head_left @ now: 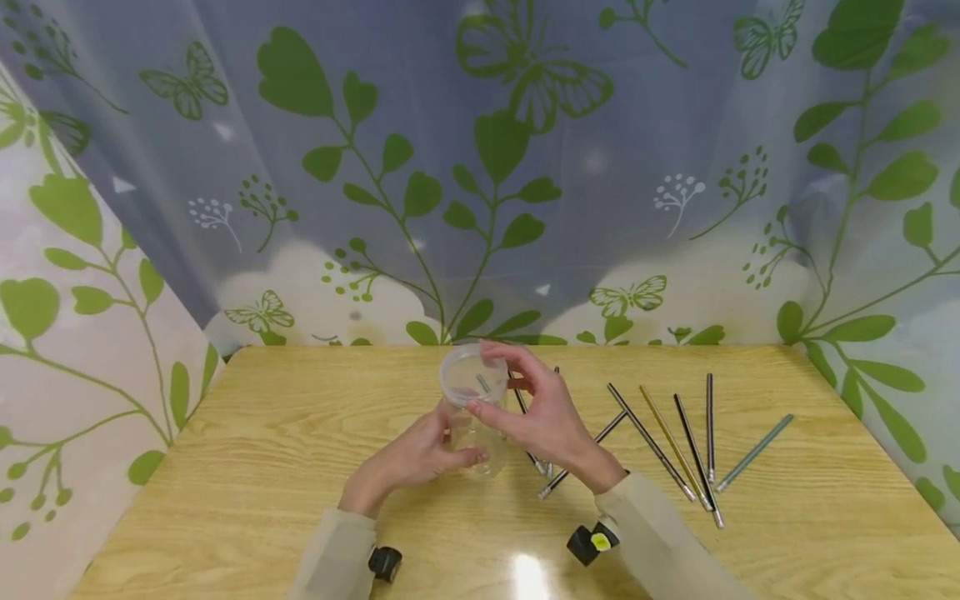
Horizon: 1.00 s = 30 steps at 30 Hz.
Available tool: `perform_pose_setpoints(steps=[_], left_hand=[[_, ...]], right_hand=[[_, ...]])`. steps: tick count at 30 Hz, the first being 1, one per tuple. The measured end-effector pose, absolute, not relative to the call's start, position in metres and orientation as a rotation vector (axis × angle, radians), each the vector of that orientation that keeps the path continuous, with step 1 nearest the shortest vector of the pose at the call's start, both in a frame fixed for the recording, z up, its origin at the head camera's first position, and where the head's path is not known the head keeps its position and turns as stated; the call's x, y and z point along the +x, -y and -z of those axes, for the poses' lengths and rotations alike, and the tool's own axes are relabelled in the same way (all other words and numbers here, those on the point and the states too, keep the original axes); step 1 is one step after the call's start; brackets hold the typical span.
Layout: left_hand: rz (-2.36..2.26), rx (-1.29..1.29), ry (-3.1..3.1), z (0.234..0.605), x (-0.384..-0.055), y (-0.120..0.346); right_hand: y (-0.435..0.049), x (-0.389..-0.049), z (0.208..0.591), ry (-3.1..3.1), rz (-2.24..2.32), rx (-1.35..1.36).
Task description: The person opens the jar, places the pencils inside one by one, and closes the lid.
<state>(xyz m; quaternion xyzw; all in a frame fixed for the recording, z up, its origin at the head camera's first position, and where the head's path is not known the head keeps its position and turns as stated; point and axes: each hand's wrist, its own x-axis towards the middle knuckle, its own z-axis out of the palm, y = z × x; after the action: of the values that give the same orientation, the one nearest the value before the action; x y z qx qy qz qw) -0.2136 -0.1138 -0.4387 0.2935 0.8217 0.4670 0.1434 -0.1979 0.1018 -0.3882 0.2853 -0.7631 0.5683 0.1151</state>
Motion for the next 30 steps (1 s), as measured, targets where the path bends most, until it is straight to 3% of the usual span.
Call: perform_pose_setpoints(steps=[30], left_hand=[[-1.462,0.749,-2.359,0.44,-0.2186,0.1191]], right_hand=[[-0.1089,-0.1955,0.387,2.151,-1.719,0.824]])
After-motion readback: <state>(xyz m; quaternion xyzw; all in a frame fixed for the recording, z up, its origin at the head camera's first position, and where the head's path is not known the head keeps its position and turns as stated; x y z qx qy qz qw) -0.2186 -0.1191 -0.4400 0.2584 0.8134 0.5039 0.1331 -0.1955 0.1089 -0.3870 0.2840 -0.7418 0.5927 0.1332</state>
